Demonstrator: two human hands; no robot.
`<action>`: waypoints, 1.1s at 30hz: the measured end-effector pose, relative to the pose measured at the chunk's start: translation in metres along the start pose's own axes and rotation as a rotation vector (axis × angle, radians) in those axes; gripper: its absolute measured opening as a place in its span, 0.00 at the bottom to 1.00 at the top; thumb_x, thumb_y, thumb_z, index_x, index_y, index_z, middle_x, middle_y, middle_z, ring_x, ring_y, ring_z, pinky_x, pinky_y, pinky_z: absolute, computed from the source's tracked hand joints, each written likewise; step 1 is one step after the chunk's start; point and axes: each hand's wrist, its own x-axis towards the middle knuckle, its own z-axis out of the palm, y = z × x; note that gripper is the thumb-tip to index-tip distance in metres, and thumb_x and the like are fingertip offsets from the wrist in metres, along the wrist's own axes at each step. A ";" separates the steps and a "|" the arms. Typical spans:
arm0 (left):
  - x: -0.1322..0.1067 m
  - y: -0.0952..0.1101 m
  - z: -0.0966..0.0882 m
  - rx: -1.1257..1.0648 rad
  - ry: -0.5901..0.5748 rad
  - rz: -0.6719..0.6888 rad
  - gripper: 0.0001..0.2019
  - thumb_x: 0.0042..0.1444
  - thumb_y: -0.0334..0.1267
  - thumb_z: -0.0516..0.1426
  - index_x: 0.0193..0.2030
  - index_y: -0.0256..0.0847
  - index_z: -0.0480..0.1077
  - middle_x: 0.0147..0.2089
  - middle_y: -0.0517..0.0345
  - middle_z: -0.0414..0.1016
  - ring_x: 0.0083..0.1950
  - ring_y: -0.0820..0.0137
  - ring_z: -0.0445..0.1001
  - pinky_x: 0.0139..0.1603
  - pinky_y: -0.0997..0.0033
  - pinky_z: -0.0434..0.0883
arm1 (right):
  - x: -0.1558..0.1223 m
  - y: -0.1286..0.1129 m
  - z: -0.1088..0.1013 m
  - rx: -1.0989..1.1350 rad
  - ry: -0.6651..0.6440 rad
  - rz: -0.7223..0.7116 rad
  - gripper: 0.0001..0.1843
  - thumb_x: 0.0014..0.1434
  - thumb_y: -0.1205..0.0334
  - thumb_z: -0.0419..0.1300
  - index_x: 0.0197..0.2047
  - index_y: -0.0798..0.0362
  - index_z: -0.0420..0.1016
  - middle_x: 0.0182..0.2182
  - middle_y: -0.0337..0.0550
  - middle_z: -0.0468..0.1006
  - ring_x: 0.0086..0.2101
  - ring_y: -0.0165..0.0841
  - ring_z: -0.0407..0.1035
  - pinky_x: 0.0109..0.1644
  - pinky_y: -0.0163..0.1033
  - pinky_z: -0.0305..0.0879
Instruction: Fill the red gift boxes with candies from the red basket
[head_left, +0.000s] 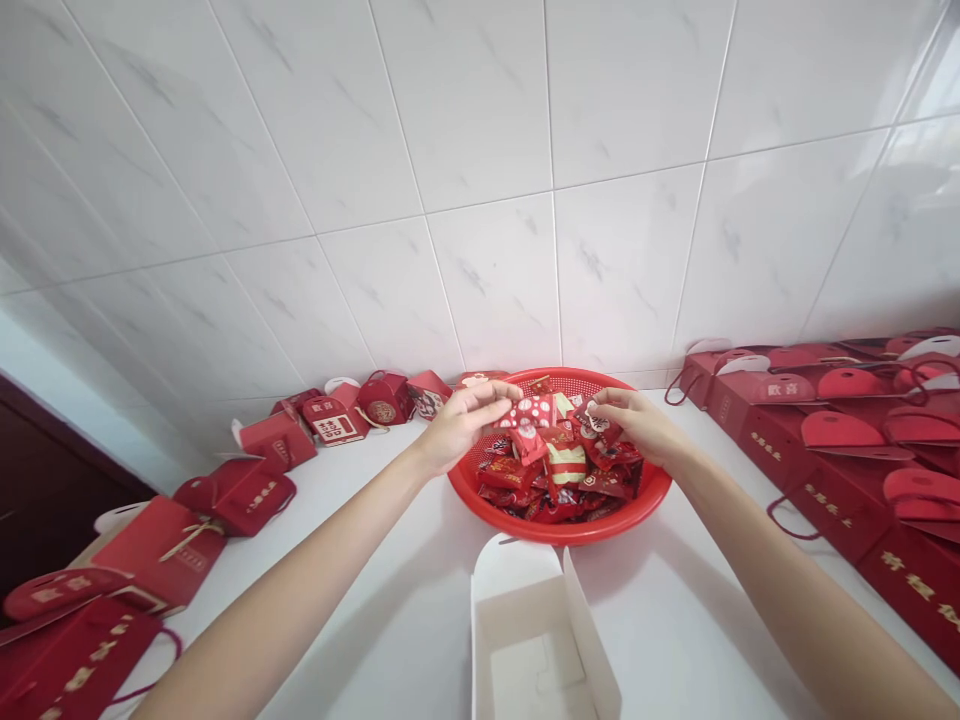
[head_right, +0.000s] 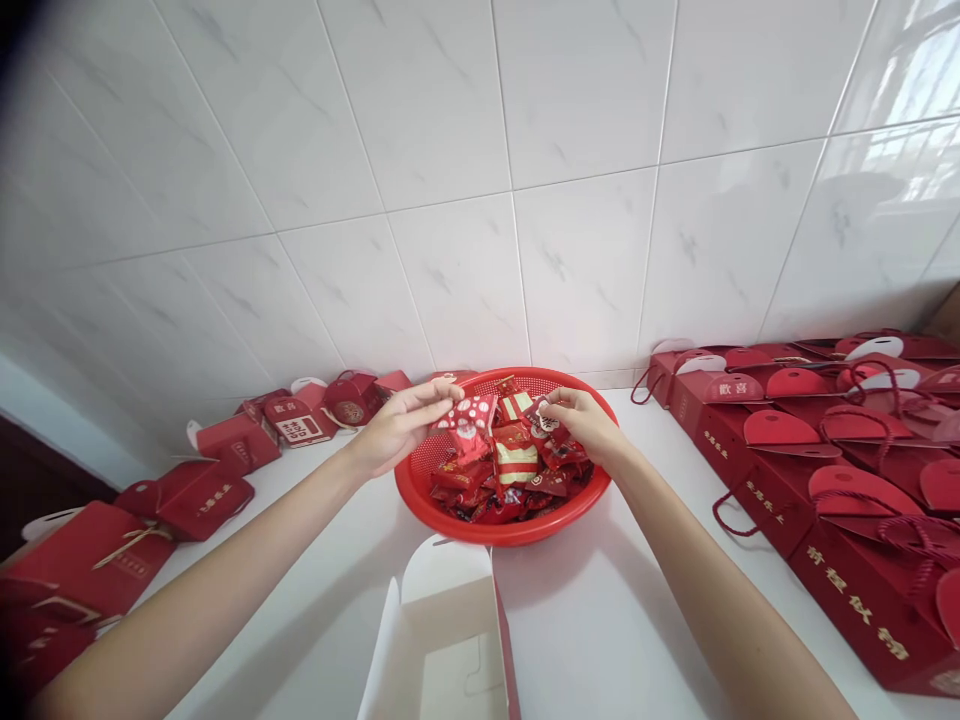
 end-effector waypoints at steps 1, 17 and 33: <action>-0.011 0.001 0.001 0.025 0.004 -0.010 0.13 0.49 0.42 0.70 0.38 0.40 0.78 0.36 0.60 0.73 0.36 0.73 0.69 0.39 0.73 0.69 | -0.001 -0.001 0.001 0.000 0.003 0.003 0.11 0.46 0.57 0.68 0.28 0.51 0.71 0.23 0.36 0.74 0.21 0.26 0.64 0.22 0.30 0.62; -0.116 0.022 0.029 0.756 -0.386 0.019 0.10 0.65 0.39 0.56 0.49 0.47 0.78 0.43 0.55 0.79 0.42 0.66 0.75 0.46 0.66 0.71 | -0.002 0.000 0.003 0.067 0.076 -0.157 0.19 0.42 0.51 0.71 0.29 0.51 0.69 0.28 0.38 0.76 0.23 0.27 0.68 0.24 0.32 0.63; -0.154 0.005 0.017 0.874 -0.105 -0.106 0.12 0.64 0.42 0.55 0.43 0.46 0.80 0.44 0.55 0.77 0.36 0.67 0.75 0.37 0.69 0.71 | -0.112 -0.049 0.065 -0.328 -0.628 -0.403 0.08 0.67 0.55 0.57 0.41 0.50 0.74 0.35 0.42 0.79 0.35 0.33 0.73 0.38 0.37 0.70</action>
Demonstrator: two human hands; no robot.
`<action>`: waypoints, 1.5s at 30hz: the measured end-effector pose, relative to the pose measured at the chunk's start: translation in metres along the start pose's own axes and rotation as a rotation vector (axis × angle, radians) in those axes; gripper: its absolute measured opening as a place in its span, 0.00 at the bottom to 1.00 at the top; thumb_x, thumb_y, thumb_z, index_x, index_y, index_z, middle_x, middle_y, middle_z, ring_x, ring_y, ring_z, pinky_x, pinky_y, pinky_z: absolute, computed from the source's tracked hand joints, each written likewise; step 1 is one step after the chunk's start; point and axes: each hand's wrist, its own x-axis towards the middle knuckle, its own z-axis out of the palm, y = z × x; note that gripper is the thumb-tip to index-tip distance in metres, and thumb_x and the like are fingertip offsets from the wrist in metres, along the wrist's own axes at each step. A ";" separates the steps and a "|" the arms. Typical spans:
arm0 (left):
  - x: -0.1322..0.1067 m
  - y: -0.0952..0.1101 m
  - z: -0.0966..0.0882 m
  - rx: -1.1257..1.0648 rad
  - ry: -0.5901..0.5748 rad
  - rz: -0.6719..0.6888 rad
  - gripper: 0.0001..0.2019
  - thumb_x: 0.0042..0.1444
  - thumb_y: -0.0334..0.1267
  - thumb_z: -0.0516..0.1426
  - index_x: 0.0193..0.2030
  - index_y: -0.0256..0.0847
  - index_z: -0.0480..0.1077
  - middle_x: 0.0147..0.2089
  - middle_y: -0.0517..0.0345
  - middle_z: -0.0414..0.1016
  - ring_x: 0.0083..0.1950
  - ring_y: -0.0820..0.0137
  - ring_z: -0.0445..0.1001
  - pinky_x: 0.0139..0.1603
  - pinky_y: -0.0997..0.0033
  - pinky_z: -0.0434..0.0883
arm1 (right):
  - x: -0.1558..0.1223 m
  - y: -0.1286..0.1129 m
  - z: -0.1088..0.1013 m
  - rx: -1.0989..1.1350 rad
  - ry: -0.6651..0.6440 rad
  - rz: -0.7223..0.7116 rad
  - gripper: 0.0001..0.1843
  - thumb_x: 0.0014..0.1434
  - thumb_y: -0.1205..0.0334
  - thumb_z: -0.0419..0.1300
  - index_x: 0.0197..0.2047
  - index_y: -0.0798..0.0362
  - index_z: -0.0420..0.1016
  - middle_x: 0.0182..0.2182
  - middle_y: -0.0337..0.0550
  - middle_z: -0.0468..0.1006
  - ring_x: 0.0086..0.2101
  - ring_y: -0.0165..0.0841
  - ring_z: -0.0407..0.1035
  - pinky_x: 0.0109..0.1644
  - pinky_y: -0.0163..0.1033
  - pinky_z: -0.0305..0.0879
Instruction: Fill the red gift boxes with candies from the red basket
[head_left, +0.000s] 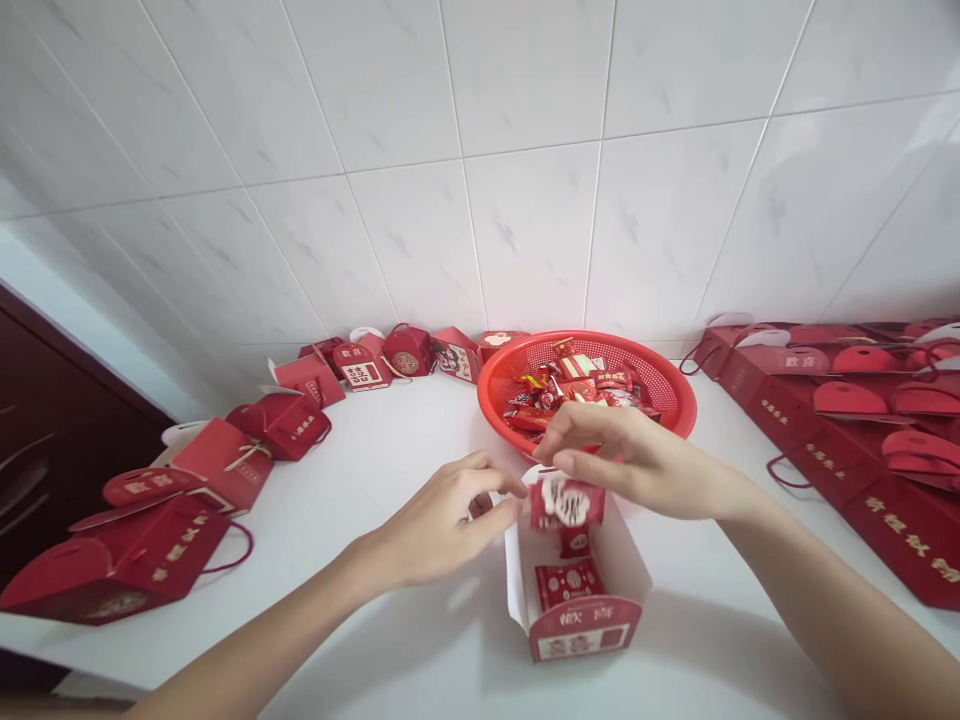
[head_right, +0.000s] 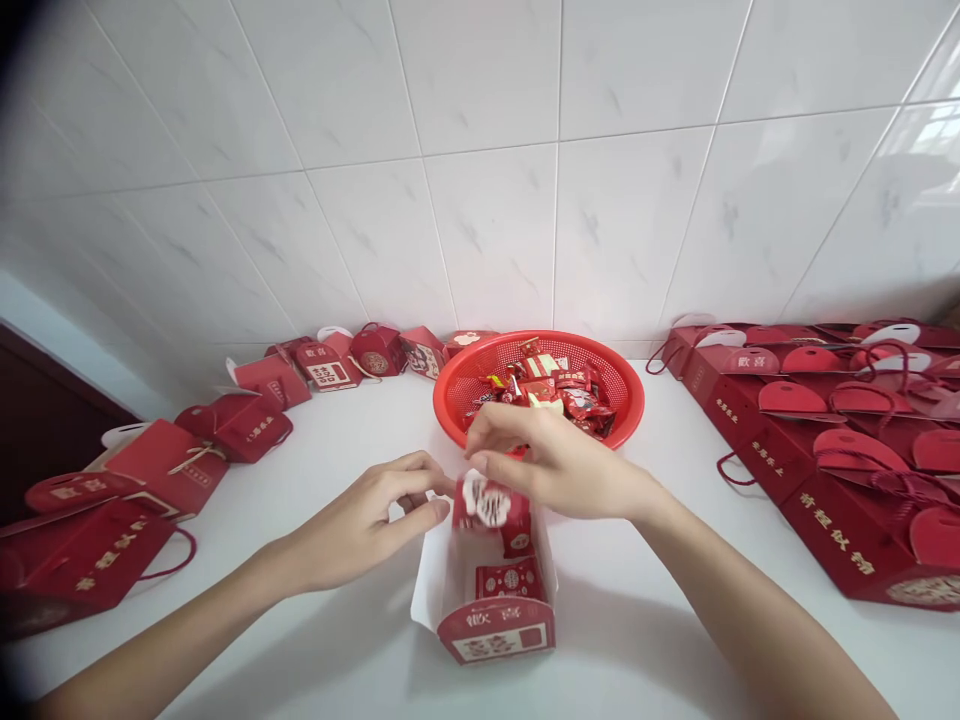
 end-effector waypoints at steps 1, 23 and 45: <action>0.000 0.000 0.000 -0.013 0.000 -0.005 0.12 0.63 0.42 0.55 0.42 0.45 0.80 0.43 0.55 0.78 0.36 0.68 0.75 0.37 0.69 0.70 | -0.002 -0.002 0.003 -0.098 -0.017 -0.023 0.08 0.68 0.58 0.56 0.42 0.50 0.75 0.37 0.42 0.80 0.37 0.34 0.74 0.39 0.37 0.69; -0.006 0.016 0.017 -0.156 -0.256 0.266 0.30 0.52 0.45 0.68 0.60 0.44 0.67 0.46 0.57 0.77 0.43 0.65 0.75 0.46 0.67 0.73 | -0.037 -0.028 0.015 -0.633 -0.465 -0.005 0.09 0.62 0.59 0.65 0.45 0.52 0.75 0.37 0.42 0.79 0.33 0.34 0.72 0.34 0.36 0.62; -0.001 -0.002 0.009 0.002 -0.134 0.324 0.19 0.58 0.49 0.64 0.52 0.41 0.76 0.55 0.50 0.73 0.54 0.61 0.75 0.57 0.61 0.72 | -0.028 -0.018 0.026 -0.946 -0.355 0.246 0.13 0.55 0.69 0.63 0.25 0.53 0.62 0.25 0.38 0.69 0.24 0.29 0.58 0.26 0.36 0.46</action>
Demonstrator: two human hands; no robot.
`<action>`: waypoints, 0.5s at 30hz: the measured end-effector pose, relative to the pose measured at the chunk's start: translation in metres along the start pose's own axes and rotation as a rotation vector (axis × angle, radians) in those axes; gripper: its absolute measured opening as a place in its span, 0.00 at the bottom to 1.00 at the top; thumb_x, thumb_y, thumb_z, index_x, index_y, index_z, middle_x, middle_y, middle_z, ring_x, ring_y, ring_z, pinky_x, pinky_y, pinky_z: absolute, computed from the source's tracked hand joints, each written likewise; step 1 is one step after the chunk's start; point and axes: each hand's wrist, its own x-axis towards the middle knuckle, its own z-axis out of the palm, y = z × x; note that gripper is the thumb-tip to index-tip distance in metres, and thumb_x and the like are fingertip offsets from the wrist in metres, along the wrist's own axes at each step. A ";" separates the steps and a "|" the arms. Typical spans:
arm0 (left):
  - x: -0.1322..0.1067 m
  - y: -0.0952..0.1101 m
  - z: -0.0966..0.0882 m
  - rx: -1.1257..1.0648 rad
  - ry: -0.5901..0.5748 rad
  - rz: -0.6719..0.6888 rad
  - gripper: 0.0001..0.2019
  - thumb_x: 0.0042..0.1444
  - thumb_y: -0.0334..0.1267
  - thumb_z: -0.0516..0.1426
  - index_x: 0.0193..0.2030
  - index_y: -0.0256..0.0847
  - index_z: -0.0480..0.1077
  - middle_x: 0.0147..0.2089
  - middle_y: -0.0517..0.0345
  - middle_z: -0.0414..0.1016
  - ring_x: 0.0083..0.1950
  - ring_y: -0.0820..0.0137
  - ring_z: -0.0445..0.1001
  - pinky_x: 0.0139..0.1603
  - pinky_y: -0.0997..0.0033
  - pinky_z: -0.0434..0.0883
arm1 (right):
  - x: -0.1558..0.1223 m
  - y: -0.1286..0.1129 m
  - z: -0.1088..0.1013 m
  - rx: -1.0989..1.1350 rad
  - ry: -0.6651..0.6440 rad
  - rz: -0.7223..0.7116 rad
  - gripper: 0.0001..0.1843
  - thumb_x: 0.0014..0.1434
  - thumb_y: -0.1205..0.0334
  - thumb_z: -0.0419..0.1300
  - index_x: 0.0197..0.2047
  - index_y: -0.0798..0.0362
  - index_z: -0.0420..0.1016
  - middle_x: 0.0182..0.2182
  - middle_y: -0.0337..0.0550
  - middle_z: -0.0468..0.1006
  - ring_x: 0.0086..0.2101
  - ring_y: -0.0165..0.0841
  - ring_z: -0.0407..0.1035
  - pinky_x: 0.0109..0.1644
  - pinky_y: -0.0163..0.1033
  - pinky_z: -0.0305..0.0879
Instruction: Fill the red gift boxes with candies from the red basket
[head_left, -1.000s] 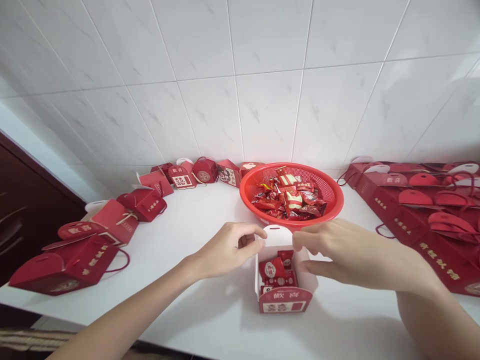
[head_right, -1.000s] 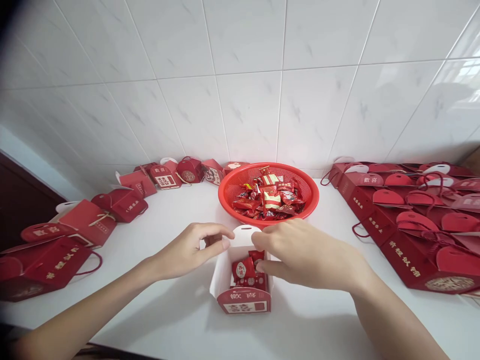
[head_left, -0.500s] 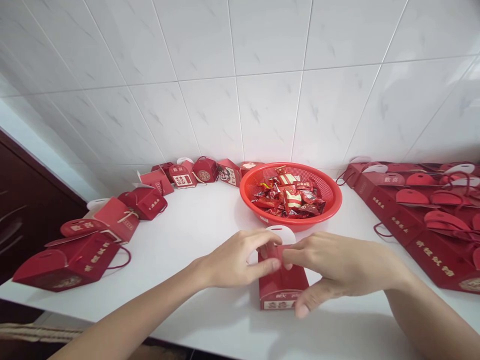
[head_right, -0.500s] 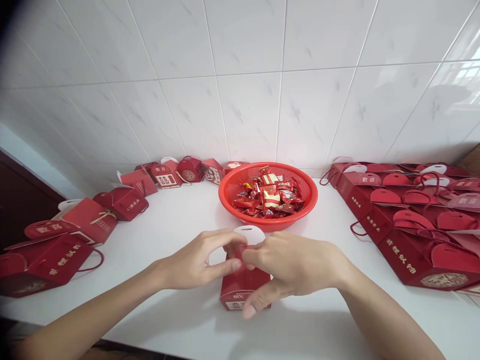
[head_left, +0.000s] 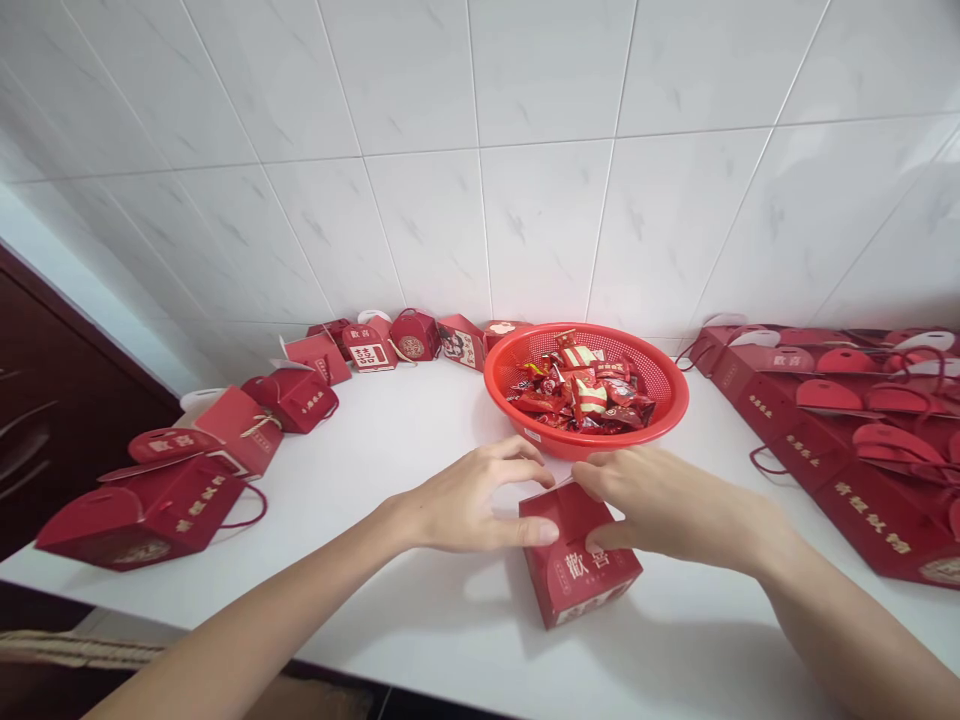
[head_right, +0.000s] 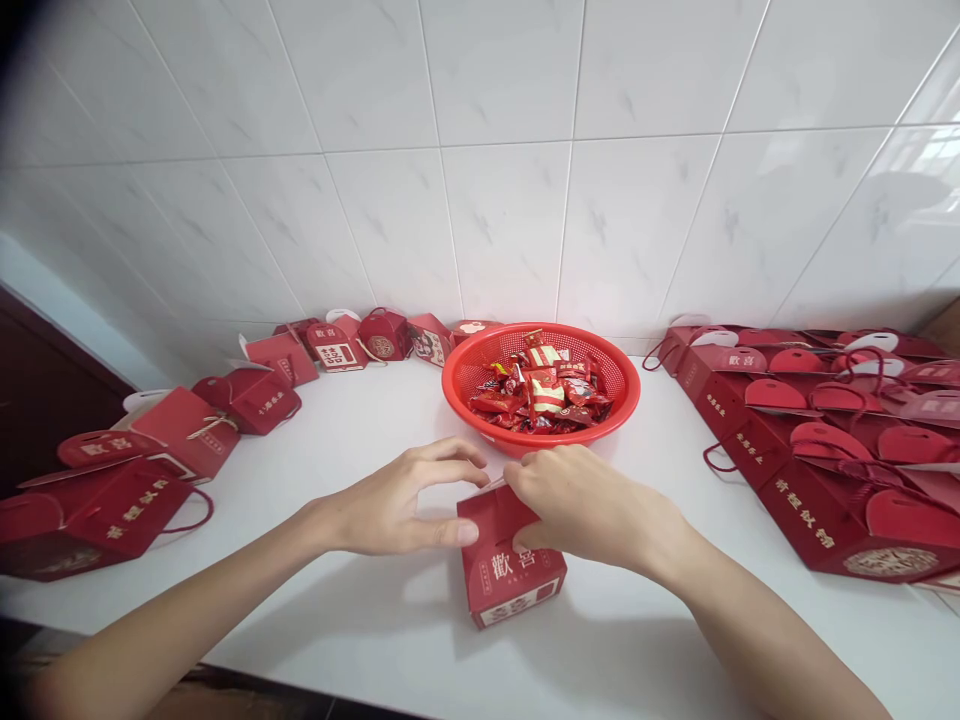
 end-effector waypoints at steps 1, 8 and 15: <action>-0.001 0.000 -0.001 -0.001 -0.033 -0.004 0.21 0.57 0.50 0.65 0.53 0.42 0.75 0.56 0.50 0.72 0.55 0.60 0.74 0.58 0.60 0.71 | -0.001 0.001 0.001 -0.004 -0.005 -0.001 0.13 0.55 0.69 0.62 0.24 0.53 0.62 0.25 0.38 0.69 0.24 0.29 0.58 0.26 0.36 0.46; -0.002 0.006 0.009 -0.064 -0.252 -0.016 0.27 0.50 0.57 0.68 0.55 0.50 0.76 0.59 0.50 0.69 0.57 0.55 0.74 0.59 0.58 0.71 | -0.006 0.002 0.000 -0.004 0.009 0.023 0.14 0.55 0.60 0.67 0.28 0.52 0.64 0.25 0.37 0.69 0.26 0.31 0.61 0.26 0.35 0.48; -0.001 0.007 0.024 -0.109 -0.257 -0.056 0.28 0.53 0.55 0.67 0.59 0.51 0.74 0.59 0.51 0.70 0.58 0.55 0.73 0.60 0.58 0.70 | -0.015 -0.020 0.029 -0.094 0.145 -0.057 0.19 0.62 0.46 0.65 0.41 0.55 0.73 0.32 0.45 0.75 0.29 0.38 0.71 0.30 0.39 0.62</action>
